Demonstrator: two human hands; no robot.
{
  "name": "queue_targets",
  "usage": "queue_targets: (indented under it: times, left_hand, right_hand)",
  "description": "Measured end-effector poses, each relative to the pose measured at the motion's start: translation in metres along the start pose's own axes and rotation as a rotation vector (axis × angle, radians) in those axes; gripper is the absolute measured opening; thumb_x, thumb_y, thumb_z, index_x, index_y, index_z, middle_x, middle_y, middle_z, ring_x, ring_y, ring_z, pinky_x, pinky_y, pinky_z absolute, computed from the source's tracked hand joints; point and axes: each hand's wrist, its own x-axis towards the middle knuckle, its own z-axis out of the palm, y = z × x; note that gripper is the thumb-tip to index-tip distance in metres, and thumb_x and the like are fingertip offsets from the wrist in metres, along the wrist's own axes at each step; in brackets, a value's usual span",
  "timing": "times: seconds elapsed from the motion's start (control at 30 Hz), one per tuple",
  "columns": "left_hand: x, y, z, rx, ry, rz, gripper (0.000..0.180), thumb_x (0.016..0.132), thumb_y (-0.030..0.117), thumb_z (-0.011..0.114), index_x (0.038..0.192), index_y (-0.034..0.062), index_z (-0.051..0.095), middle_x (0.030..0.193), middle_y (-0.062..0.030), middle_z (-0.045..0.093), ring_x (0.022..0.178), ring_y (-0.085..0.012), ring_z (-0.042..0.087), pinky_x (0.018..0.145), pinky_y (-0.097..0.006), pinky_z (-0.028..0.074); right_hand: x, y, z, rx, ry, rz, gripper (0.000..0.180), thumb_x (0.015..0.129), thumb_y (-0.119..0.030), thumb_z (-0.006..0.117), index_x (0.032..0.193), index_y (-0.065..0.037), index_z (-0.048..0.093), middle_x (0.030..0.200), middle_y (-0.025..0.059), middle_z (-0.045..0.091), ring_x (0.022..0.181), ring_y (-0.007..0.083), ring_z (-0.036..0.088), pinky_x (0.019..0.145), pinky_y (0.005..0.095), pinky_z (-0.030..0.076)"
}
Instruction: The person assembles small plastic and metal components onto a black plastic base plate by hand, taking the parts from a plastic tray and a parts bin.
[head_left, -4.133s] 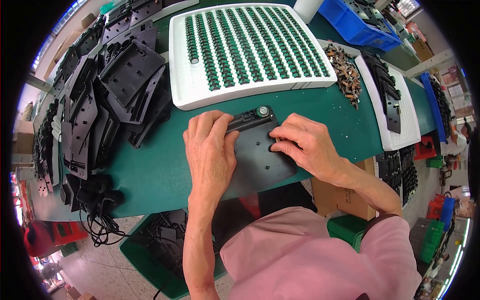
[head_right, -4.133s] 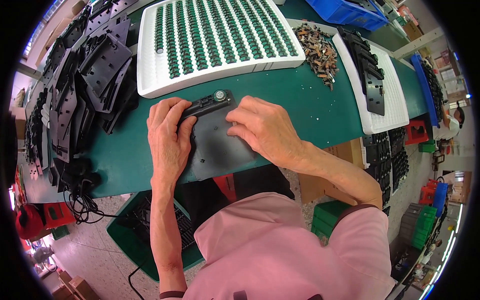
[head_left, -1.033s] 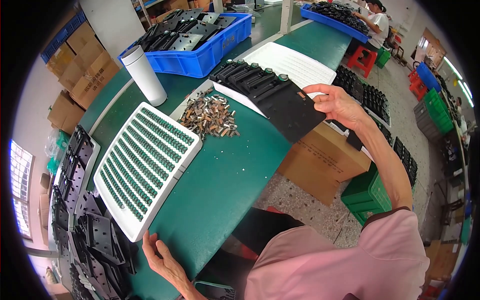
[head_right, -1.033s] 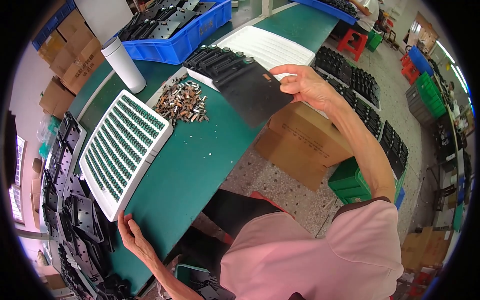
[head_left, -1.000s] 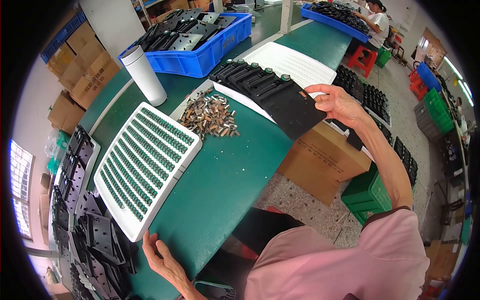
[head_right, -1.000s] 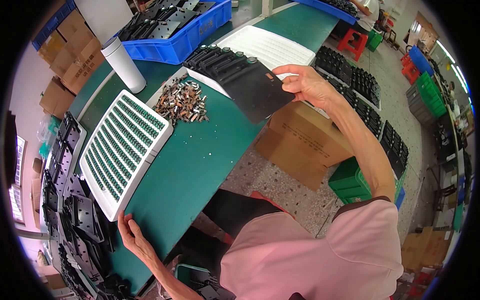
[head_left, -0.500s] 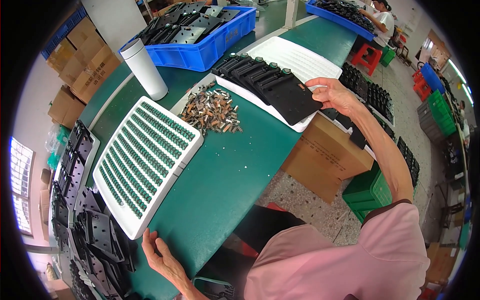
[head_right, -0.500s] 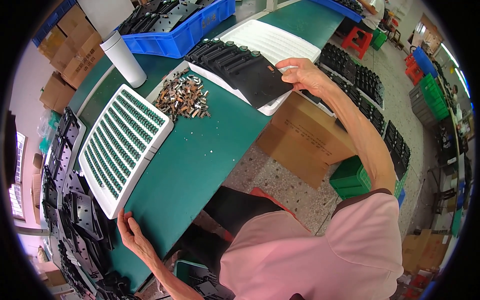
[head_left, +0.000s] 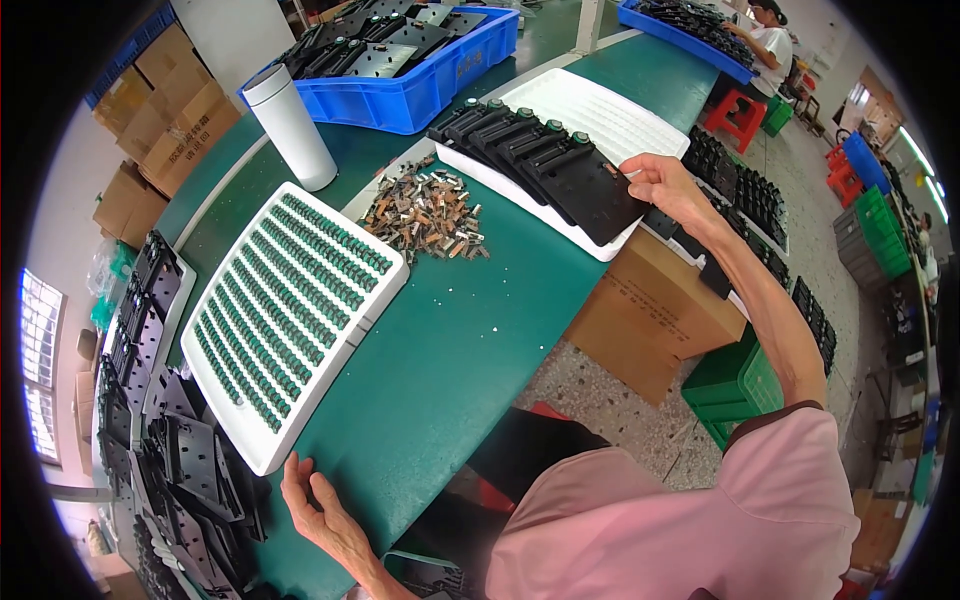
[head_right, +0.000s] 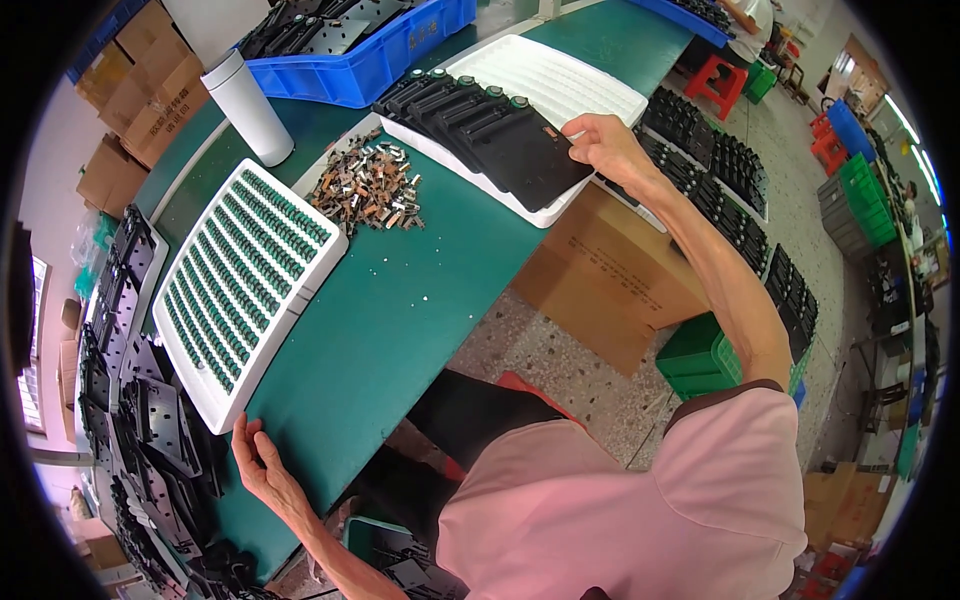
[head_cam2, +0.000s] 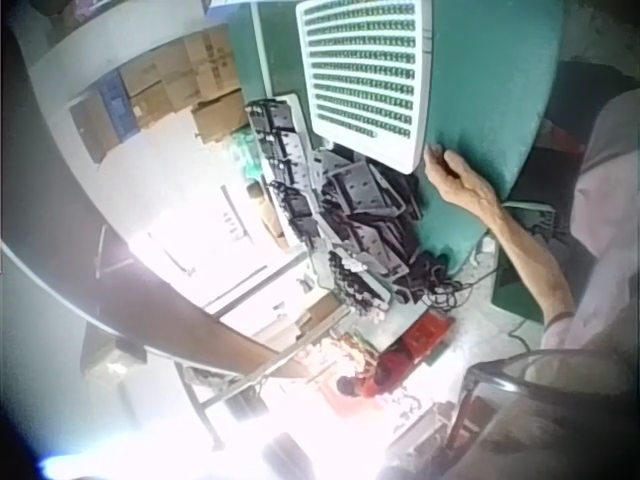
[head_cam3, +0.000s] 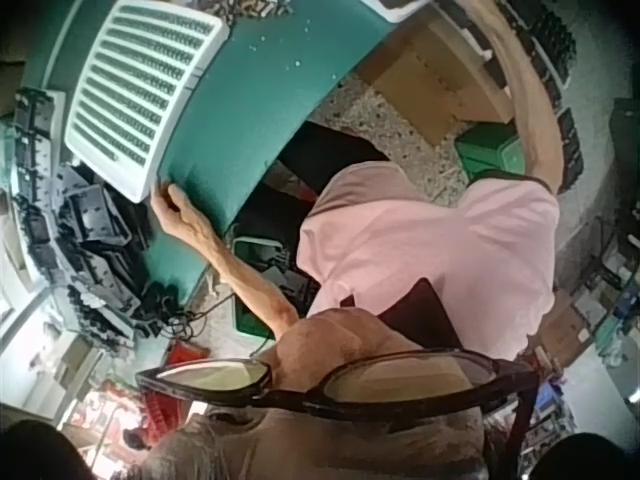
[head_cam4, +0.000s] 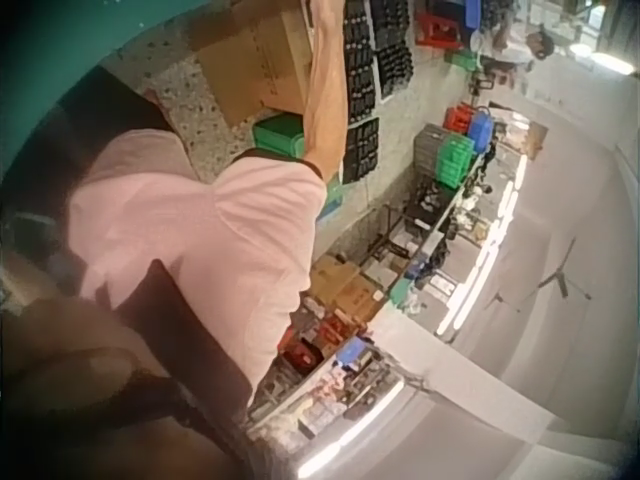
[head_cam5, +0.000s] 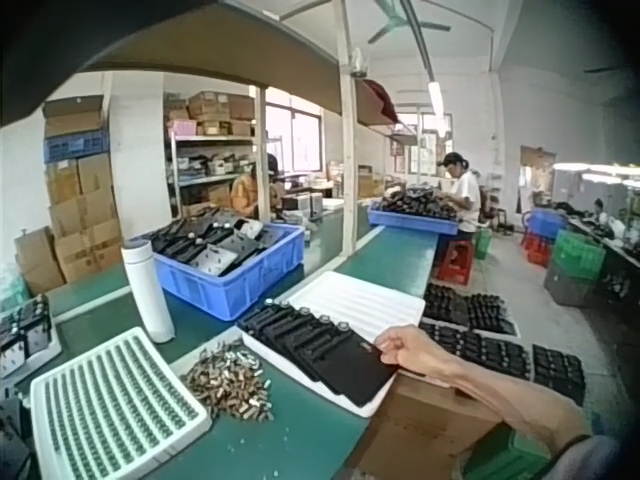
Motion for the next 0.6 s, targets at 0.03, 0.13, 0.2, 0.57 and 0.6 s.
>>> queue_targets:
  times: [0.03, 0.13, 0.2, 0.57, 0.6]
  left_hand:
    - [0.000, 0.000, 0.000, 0.004, -0.004, -0.002, 0.039, 0.101, 0.022, 0.059, 0.133, -0.0010, 0.058, 0.113, -0.0123, 0.064, 0.105, -0.0222, 0.061, 0.094, -0.036, 0.048]
    - [0.000, 0.002, 0.001, 0.005, -0.004, -0.003, 0.039, 0.101, 0.023, 0.059, 0.133, -0.0007, 0.059, 0.112, -0.0119, 0.064, 0.105, -0.0219, 0.060, 0.094, -0.035, 0.048]
    - [0.000, 0.000, 0.000, 0.006, -0.004, -0.004, 0.039, 0.101, 0.024, 0.059, 0.133, -0.0006, 0.059, 0.112, -0.0116, 0.063, 0.104, -0.0217, 0.060, 0.093, -0.035, 0.048]
    - [0.000, 0.004, 0.002, 0.013, -0.004, 0.017, 0.038, 0.101, 0.023, 0.059, 0.132, 0.0001, 0.060, 0.110, -0.0109, 0.062, 0.102, -0.0212, 0.060, 0.091, -0.035, 0.047]
    - [0.000, 0.004, 0.002, 0.011, -0.005, 0.013, 0.038, 0.101, 0.023, 0.059, 0.132, 0.0003, 0.060, 0.110, -0.0108, 0.062, 0.103, -0.0213, 0.060, 0.091, -0.035, 0.047]
  right_hand:
    - [0.001, 0.002, 0.001, -0.001, -0.002, 0.000, 0.036, 0.088, -0.005, 0.061, 0.123, 0.002, 0.061, 0.099, 0.0074, 0.065, 0.092, 0.0143, 0.060, 0.087, 0.0289, 0.046]
    - [-0.002, 0.005, 0.002, -0.002, 0.016, -0.032, 0.044, 0.089, -0.016, 0.066, 0.129, 0.001, 0.059, 0.108, 0.0124, 0.064, 0.100, 0.0183, 0.059, 0.093, 0.0325, 0.045]
    - [-0.011, -0.009, 0.011, -0.084, 0.124, -0.040, 0.067, 0.084, -0.032, 0.075, 0.139, -0.001, 0.053, 0.127, 0.0253, 0.060, 0.119, 0.0332, 0.059, 0.102, 0.0421, 0.045]
    - [-0.008, -0.034, 0.051, -0.407, 0.108, -0.147, 0.126, 0.057, -0.065, 0.083, 0.156, -0.006, 0.031, 0.143, 0.0302, 0.046, 0.135, 0.0424, 0.046, 0.109, 0.0535, 0.041]
    - [-0.007, -0.035, 0.053, -0.407, 0.105, -0.149, 0.126, 0.057, -0.065, 0.083, 0.156, -0.006, 0.031, 0.143, 0.0302, 0.046, 0.135, 0.0424, 0.046, 0.109, 0.0535, 0.041]
